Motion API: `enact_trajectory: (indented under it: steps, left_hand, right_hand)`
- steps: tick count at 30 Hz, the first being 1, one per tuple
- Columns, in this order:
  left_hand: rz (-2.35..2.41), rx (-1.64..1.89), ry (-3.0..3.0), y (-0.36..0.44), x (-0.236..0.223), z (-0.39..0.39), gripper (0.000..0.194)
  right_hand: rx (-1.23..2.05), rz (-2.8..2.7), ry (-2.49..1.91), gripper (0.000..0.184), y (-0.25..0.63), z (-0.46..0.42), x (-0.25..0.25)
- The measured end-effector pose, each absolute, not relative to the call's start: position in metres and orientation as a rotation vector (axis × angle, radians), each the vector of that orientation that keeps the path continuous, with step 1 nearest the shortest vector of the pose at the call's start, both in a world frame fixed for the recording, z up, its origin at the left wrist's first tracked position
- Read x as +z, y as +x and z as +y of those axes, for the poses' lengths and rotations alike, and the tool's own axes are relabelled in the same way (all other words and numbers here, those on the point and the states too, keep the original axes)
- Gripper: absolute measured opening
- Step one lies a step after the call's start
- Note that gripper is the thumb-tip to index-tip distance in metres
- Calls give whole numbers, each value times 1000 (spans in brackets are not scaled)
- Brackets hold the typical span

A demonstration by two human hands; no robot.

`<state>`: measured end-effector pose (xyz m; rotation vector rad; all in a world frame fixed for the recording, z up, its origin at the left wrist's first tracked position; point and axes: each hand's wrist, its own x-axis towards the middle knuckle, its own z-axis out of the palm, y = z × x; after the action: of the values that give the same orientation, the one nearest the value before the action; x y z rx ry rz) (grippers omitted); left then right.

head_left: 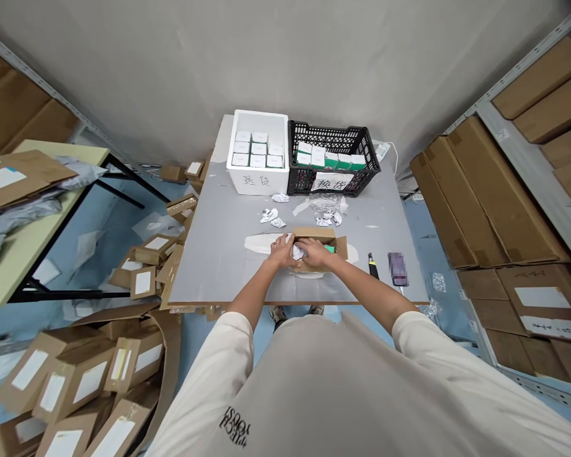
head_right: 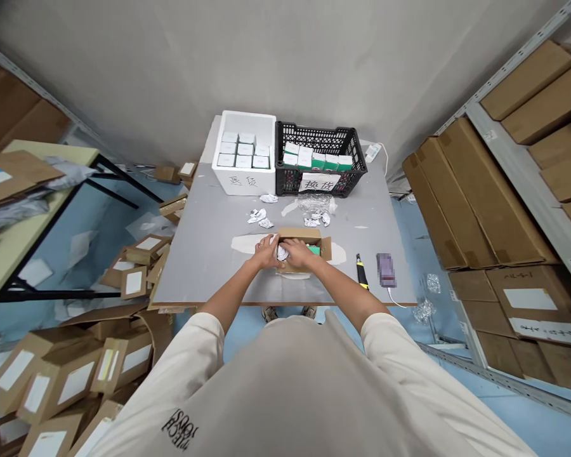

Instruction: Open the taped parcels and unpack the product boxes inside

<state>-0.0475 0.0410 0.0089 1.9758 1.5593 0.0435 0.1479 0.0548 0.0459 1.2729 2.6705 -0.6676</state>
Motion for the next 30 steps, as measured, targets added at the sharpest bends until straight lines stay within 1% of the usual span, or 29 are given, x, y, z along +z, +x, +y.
enact_trajectory:
  steps: [4, 9, 13, 18, 22, 25, 27, 30]
  left_hand:
    - [1557, 27, 1973, -49, 11, 40, 138]
    - [1546, 18, 1965, -48, 10, 39, 138]
    - [1549, 15, 1968, -47, 10, 38, 139]
    - [1560, 18, 1966, -46, 10, 38, 138]
    - [1566, 11, 1963, -47, 10, 39, 136]
    - [1560, 5, 1969, -48, 10, 39, 136]
    - [1554, 7, 1971, -48, 11, 39, 135]
    - [1549, 4, 1963, -48, 12, 39, 135]
  right_hand:
    - [-614, 2548, 1257, 51, 158, 59, 45]
    - [-630, 2466, 1391, 31, 162, 66, 52]
    - [-586, 2393, 1523, 35, 144, 68, 54]
    - [-522, 2273, 1626, 27, 126, 66, 50]
    - [-365, 2471, 1409, 34, 125, 62, 46]
    - [-371, 2494, 1284, 34, 130, 59, 43]
    - [-392, 2471, 1277, 35, 132, 58, 41]
    - [-389, 2441, 1281, 31, 134, 59, 39]
